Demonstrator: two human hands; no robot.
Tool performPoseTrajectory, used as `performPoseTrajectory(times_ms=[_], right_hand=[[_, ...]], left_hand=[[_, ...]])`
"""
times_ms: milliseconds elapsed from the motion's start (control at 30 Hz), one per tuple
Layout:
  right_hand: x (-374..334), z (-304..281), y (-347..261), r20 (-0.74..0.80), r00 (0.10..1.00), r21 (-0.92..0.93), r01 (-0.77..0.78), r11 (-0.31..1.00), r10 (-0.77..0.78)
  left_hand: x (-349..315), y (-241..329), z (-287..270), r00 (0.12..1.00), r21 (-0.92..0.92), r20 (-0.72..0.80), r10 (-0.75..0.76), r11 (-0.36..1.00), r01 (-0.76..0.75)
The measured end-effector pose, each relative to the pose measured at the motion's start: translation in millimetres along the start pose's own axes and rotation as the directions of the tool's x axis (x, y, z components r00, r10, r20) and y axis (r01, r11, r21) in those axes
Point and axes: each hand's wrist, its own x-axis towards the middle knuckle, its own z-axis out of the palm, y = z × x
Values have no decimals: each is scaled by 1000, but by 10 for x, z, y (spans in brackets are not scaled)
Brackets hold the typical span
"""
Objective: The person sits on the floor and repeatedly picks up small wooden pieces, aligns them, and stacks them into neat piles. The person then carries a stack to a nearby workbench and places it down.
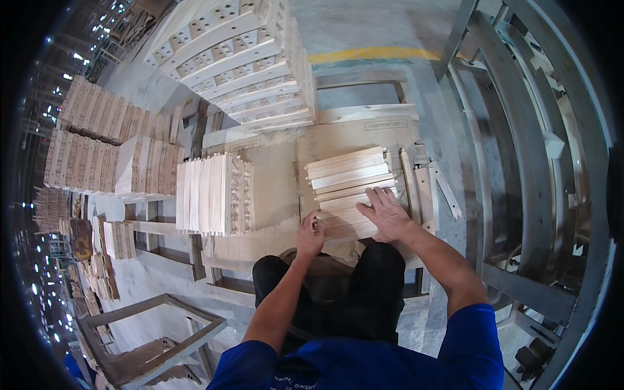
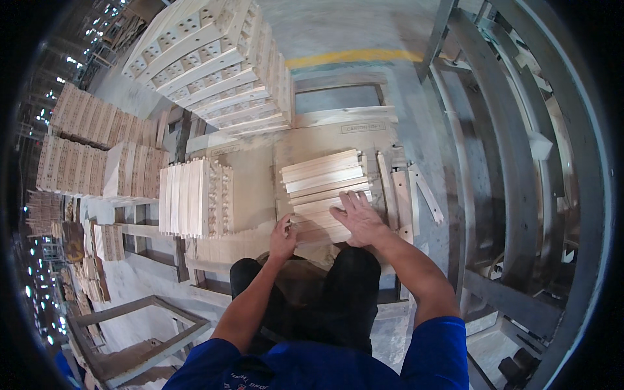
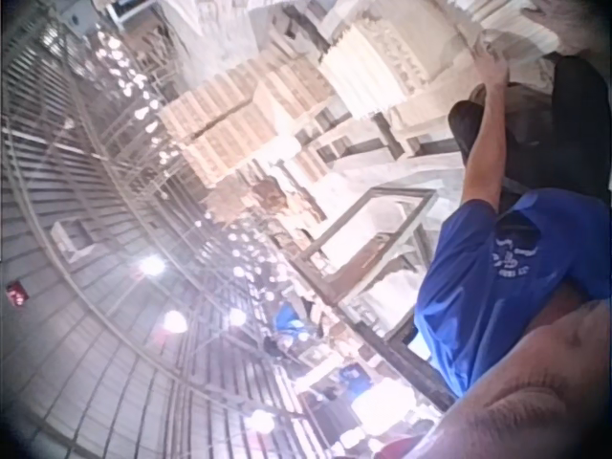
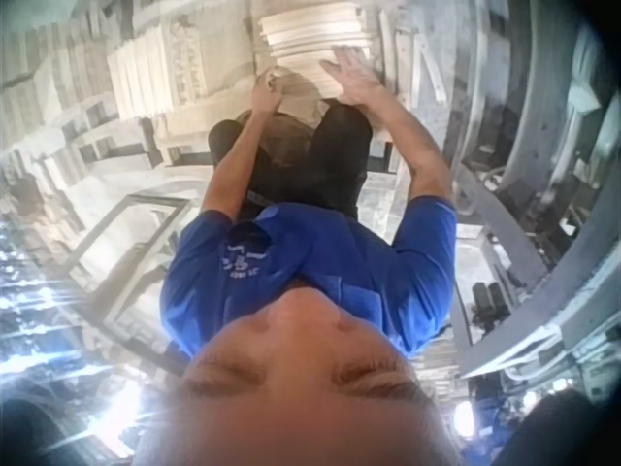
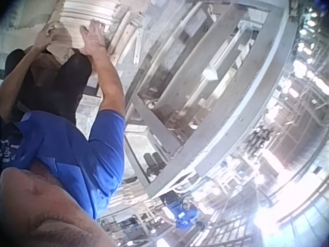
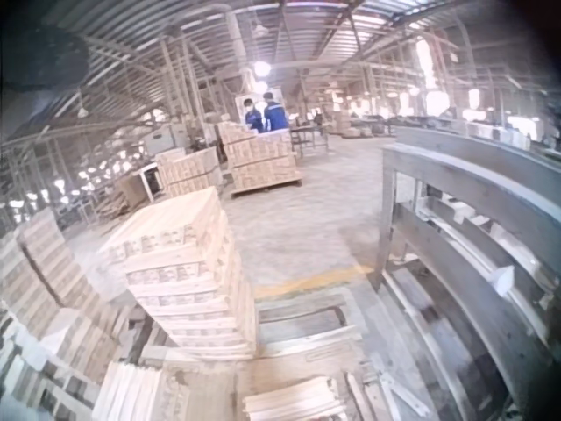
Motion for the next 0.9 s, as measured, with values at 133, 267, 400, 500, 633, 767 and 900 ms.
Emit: performPoseTrajectory(times_ms=[133,267,400,500,633,767,900], right_hand=[[2,-20,-73,-13,1000,11,-15,1000,15],[-32,-41,-180,-38,999,4,-24,1000,25],[-9,-42,-305,-87,996,-51,-34,998,30],[-16,16,-360,-87,994,-59,-79,995,74],[-32,46,-458,-93,991,-57,-105,993,99],[-4,5,-431,-105,989,38,-96,995,100],[-33,33,-382,-96,992,90,-75,993,83]], left_hand=[[-65,-63,-27,999,-12,-30,24,1000,-25],[-87,-82,-72,998,4,-19,53,999,-53],[-10,-86,-113,992,53,-79,100,994,-96],[-7,-4,-140,998,44,-41,50,998,-49],[-85,-16,-196,1000,24,5,3,1000,-3],[-161,-153,-199,998,31,-41,53,998,-51],[-231,-210,-197,993,-31,-80,89,995,-92]])
